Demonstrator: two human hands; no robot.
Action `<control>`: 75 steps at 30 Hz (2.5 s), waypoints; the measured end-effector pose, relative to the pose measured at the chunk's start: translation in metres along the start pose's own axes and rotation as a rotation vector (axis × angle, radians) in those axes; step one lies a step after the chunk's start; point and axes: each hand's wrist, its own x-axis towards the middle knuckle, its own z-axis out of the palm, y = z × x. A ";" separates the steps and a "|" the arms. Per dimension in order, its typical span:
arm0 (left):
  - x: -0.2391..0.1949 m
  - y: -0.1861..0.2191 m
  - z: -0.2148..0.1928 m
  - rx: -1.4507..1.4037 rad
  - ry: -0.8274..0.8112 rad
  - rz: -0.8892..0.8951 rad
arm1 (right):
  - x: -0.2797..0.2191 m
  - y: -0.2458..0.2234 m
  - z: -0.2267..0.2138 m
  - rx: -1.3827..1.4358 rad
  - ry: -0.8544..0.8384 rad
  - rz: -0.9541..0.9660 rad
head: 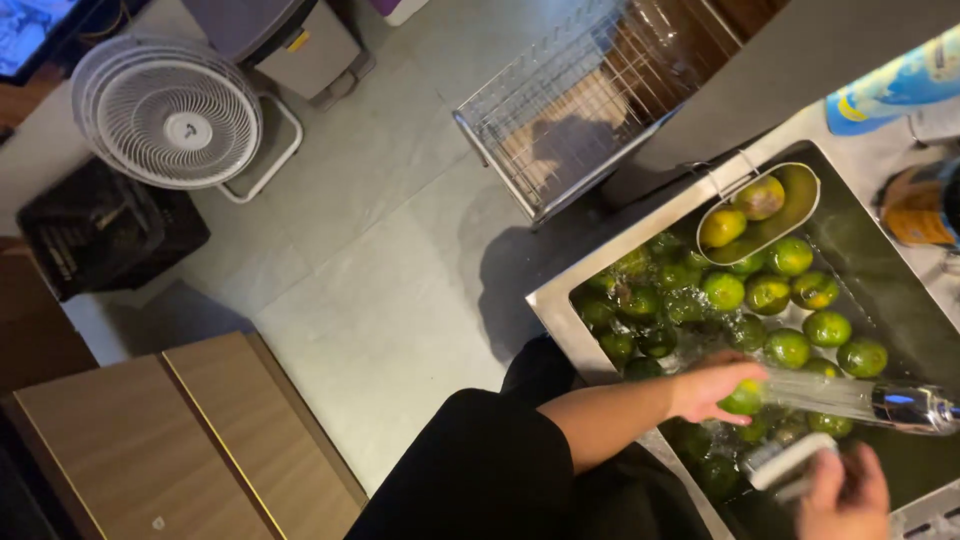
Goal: Washing a large quantity of limes or small lemons in a stainless steel kitchen sink.
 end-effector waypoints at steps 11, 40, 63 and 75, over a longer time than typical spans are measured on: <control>0.036 -0.015 -0.022 -0.363 0.202 0.098 | 0.004 -0.155 0.148 -0.765 -0.111 -0.264; -0.001 -0.006 -0.001 0.108 0.205 0.294 | 0.012 -0.134 0.134 -0.309 0.063 0.026; 0.053 -0.045 -0.040 0.295 0.179 0.251 | 0.026 -0.158 0.132 -0.543 0.022 0.297; 0.019 0.015 -0.004 -0.268 -0.108 0.055 | 0.026 -0.082 0.074 0.275 0.339 0.549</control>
